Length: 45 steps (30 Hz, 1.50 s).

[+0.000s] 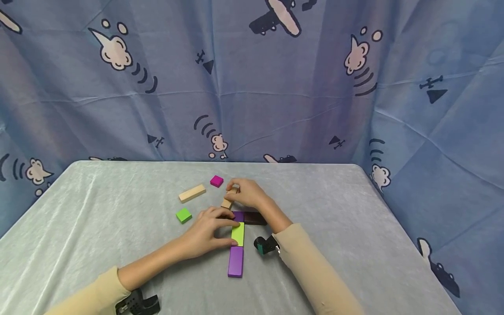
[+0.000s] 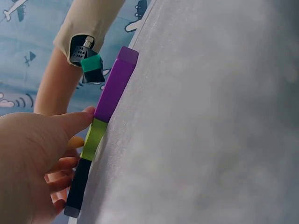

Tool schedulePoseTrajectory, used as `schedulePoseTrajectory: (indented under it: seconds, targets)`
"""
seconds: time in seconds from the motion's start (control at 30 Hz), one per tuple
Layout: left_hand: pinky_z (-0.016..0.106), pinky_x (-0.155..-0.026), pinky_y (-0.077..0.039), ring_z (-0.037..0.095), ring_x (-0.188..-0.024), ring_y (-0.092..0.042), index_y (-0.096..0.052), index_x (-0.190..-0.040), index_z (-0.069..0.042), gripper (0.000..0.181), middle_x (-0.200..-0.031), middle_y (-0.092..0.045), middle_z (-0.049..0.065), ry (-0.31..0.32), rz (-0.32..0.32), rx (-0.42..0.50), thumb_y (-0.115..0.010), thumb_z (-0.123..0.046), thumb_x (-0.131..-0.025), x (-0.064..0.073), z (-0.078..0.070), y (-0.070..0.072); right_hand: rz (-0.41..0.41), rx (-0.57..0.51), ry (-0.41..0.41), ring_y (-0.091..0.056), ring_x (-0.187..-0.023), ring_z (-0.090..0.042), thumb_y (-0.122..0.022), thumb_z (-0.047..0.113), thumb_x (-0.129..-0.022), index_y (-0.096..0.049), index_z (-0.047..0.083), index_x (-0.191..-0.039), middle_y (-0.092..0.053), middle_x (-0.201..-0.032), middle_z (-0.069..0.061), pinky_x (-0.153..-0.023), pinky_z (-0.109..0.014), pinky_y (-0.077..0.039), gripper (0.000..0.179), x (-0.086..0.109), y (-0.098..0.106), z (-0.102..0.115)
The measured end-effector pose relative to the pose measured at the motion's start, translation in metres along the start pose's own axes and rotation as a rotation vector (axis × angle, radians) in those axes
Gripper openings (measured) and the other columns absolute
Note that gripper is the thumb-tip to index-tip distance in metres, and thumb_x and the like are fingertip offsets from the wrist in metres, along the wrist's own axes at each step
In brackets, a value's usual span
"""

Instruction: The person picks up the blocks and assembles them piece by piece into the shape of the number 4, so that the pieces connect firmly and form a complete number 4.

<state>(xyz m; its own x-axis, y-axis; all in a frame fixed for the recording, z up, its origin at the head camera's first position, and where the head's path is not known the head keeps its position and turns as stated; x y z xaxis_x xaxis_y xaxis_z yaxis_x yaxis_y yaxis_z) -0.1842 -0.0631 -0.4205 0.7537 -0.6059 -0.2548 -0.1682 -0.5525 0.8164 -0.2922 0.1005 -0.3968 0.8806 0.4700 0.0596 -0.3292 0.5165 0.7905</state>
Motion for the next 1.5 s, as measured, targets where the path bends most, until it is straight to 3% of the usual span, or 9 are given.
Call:
schedulePoseTrajectory:
  seconds: [0.13,0.3,0.57,0.83,1.23,1.5]
  targets:
    - [0.057,-0.104,-0.041,0.026,-0.127,-0.053,-0.078,-0.126,-0.016,0.041,-0.136,-0.066,0.006,-0.007,-0.002,0.006,-0.085,-0.035,-0.09,0.0008,0.0001,-0.0004,-0.004,-0.014,-0.014,-0.049,-0.069,-0.015,-0.077,0.026,-0.096,-0.071,0.009,-0.112,-0.064,-0.081,-0.006,-0.061,-0.025,-0.038,0.024,-0.0025,-0.0021,0.0004]
    - [0.056,-0.103,-0.042,0.026,-0.127,-0.053,-0.078,-0.126,-0.016,0.041,-0.136,-0.066,0.005,-0.011,-0.004,0.002,-0.084,-0.036,-0.091,0.0009,0.0005,-0.0014,-0.014,-0.019,-0.016,-0.046,-0.065,-0.013,-0.077,0.024,-0.096,-0.07,0.007,-0.11,-0.06,-0.074,-0.003,-0.058,-0.024,-0.035,0.022,-0.0032,-0.0029,0.0017]
    - [0.055,-0.103,-0.041,0.026,-0.126,-0.053,-0.078,-0.127,-0.016,0.041,-0.136,-0.065,0.005,-0.009,0.0,0.008,-0.083,-0.036,-0.092,0.0005,0.0011,-0.002,-0.025,-0.011,-0.028,-0.046,-0.066,-0.014,-0.077,0.023,-0.095,-0.069,0.007,-0.111,-0.059,-0.076,-0.004,-0.058,-0.023,-0.035,0.024,-0.0047,-0.0037,0.0005]
    - [0.056,-0.104,-0.041,0.026,-0.125,-0.053,-0.078,-0.127,-0.016,0.04,-0.136,-0.065,0.005,-0.01,-0.005,0.011,-0.084,-0.035,-0.091,0.0007,0.0013,-0.0025,-0.045,0.004,-0.152,-0.054,-0.077,-0.017,-0.082,0.029,-0.091,-0.06,-0.003,-0.129,-0.065,-0.09,-0.009,-0.065,-0.025,-0.041,0.054,-0.0038,-0.0022,0.0023]
    - [0.056,-0.105,-0.04,0.027,-0.126,-0.053,-0.078,-0.127,-0.017,0.041,-0.137,-0.065,0.006,-0.001,0.003,0.013,-0.083,-0.036,-0.092,0.0009,0.0002,-0.0015,-0.054,-0.03,-0.181,-0.048,-0.073,-0.016,-0.082,0.032,-0.089,-0.065,-0.001,-0.121,-0.061,-0.088,-0.006,-0.061,-0.024,-0.037,0.049,-0.0049,-0.0048,0.0008]
    - [0.058,-0.107,-0.04,0.027,-0.126,-0.053,-0.077,-0.128,-0.017,0.041,-0.137,-0.065,0.006,0.006,0.009,0.014,-0.083,-0.037,-0.092,0.001,0.0004,-0.0015,-0.098,-0.077,-0.188,-0.051,-0.075,-0.016,-0.078,0.023,-0.087,-0.066,-0.002,-0.12,-0.064,-0.09,-0.008,-0.06,-0.023,-0.039,0.044,-0.0027,-0.0059,-0.0001]
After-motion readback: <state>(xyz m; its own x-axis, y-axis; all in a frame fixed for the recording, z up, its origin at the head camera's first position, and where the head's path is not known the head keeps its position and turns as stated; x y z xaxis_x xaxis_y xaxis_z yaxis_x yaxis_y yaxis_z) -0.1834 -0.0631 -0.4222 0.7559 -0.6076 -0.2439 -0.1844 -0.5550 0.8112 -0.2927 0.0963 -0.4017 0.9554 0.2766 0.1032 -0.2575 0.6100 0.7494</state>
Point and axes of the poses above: each hand's wrist, its own x-axis away from the middle knuckle, its own y-axis out of the back of the hand, z = x × y, the point moved 2 cm from there along -x, towards the middle knuckle
